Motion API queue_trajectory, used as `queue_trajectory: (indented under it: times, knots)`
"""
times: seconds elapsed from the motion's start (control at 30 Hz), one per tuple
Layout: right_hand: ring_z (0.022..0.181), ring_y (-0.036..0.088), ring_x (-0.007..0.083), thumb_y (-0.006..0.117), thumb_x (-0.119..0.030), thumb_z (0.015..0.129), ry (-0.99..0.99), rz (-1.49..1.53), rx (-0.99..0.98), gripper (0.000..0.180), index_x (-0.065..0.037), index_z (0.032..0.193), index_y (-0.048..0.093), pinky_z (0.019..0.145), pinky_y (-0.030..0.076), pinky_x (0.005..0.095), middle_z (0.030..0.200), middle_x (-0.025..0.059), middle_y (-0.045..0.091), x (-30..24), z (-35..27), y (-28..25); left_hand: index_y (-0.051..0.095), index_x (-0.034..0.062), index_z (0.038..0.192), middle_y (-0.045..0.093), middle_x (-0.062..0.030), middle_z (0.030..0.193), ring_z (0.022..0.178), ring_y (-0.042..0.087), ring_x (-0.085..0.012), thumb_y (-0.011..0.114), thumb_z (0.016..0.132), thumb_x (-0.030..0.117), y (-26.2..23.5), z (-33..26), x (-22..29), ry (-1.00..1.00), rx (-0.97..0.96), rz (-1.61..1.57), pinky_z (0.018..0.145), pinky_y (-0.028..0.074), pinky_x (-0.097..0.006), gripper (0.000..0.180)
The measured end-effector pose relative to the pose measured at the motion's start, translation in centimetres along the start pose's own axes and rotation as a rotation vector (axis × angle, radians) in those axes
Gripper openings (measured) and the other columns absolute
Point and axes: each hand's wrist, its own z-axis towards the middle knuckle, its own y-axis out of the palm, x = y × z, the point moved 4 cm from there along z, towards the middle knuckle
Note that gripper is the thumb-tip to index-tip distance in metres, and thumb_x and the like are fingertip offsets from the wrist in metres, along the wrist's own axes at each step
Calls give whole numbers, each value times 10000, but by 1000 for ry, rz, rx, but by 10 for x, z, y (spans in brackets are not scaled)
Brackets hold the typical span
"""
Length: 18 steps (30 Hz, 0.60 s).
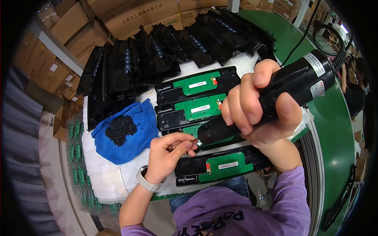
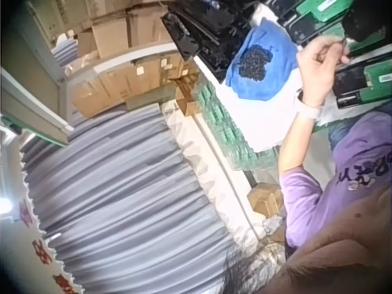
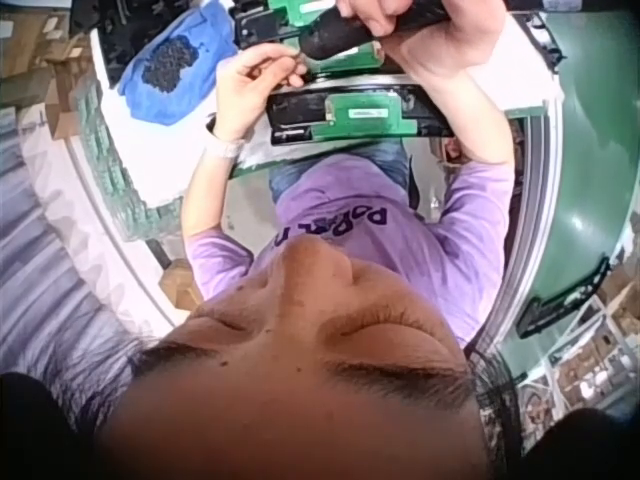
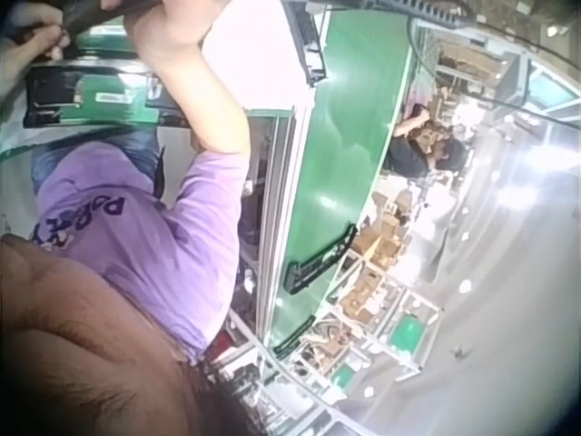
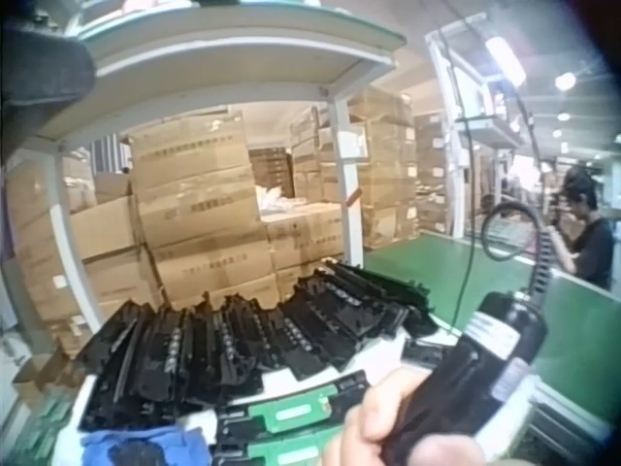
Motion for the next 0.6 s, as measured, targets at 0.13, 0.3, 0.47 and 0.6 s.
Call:
queue_trajectory:
  times: [0.13, 0.3, 0.47, 0.6]
  knots:
    - [444, 447, 106, 533, -411, 850, -16, 100, -60, 371, -99, 1017, 423, 518, 420, 288, 609, -9, 471, 1, 1, -3, 617, -60, 944, 657, -127, 815, 691, 638, -144, 567, 851, 21, -3, 0, -2, -34, -62, -43, 647, 517, -239, 132]
    - [445, 443, 109, 535, -424, 850, -69, 54, -39, 381, -101, 1017, 423, 522, 421, 290, 610, -9, 469, -1, -3, 1, 618, -59, 945, 654, -138, 822, 678, 641, -162, 574, 853, 32, -5, 0, -3, -43, -59, -155, 643, 525, -250, 137]
    - [441, 432, 115, 521, -424, 856, -81, 38, -7, 379, -94, 1014, 424, 534, 421, 298, 611, -2, 466, -1, -4, 0, 624, -68, 922, 657, -132, 808, 670, 651, -172, 579, 832, 7, 0, 0, 2, -15, -35, -90, 626, 524, -247, 125]
    - [443, 428, 113, 500, -412, 864, -78, 64, 27, 372, -75, 1003, 425, 528, 416, 299, 608, 4, 462, 2, 0, -2, 634, -65, 876, 661, -113, 753, 646, 653, -150, 583, 808, -11, 1, 0, -1, -5, 7, 96, 599, 507, -229, 101]
